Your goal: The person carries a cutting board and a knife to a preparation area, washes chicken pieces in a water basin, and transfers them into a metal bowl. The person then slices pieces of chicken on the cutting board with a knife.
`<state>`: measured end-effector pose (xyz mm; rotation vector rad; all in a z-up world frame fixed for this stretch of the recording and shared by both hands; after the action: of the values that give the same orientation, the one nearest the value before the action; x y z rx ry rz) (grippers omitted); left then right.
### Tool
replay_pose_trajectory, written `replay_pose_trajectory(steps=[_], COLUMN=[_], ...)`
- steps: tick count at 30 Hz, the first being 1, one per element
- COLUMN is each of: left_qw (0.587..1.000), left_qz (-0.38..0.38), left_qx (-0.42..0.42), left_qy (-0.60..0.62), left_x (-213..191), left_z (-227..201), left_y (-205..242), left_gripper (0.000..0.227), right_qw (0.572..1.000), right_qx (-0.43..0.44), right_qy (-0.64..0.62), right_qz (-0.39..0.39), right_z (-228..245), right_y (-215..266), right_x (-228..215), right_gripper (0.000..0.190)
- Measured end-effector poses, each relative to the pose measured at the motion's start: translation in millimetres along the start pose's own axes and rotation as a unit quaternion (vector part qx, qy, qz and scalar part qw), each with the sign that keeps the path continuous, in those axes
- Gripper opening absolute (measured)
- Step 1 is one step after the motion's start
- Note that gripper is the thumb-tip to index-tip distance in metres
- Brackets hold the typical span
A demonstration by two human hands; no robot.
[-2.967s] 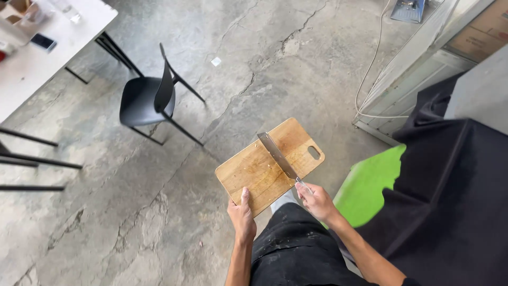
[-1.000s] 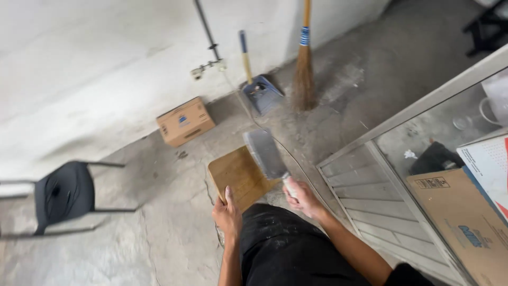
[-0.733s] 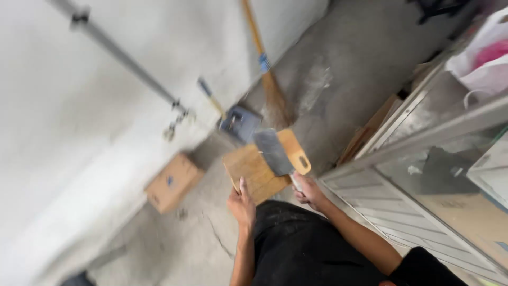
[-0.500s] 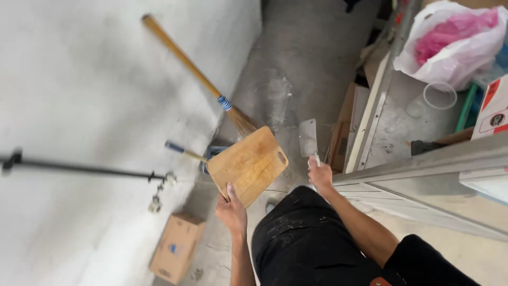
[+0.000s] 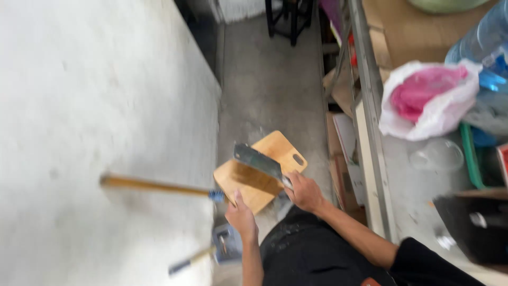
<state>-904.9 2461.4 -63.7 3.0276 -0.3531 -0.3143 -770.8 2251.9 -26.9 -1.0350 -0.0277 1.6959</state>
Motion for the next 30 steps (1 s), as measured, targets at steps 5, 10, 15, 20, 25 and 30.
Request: replay_pose_trajectory(steps=[5,10,15,20,25,30], left_qw=[0.988,0.974,0.958,0.949,0.963,0.942], left_qz=[0.029,0.039,0.087,0.120,0.179,0.294], left_qx=[-0.082,-0.189,-0.217,-0.238,-0.120,-0.070], left_qy=[0.130,0.120,0.167,0.170,0.161,0.144], left_x=[102,191,288,398,517,661], left_z=[-34,-35,-42,-73,-128,-170], left_y=[-69,-126,-182,-257,-332,-369], left_gripper=[0.038,0.043,0.045,0.045,0.046,0.042], right_qw=[0.997,0.993,0.971,0.942,0.908,0.853], right_qx=[0.044,0.066,0.167,0.272,0.398,0.507], right_qy=[0.061,0.098,0.166,0.194,0.122,-0.022], right_qz=[-0.017,-0.019,0.034,0.042,-0.045,-0.122], right_z=[-45,-107,-206,-290,-326,-339], right_y=[-78,-111,-105,-122,-217,-339], right_x=[16,38,59,60,71,52], right_gripper=[0.042,0.043,0.030,0.043,0.018,0.034])
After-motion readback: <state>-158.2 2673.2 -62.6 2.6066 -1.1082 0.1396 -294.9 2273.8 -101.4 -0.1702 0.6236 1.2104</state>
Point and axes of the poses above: each hand's wrist, its own y-axis away from the middle knuckle, its own x-axis out of the palm, z = x × y, the point moved 10 cm from there along -y, towards the middle knuckle, and after that the axes turned 12 degrees about -z, right-handed, at the moved point
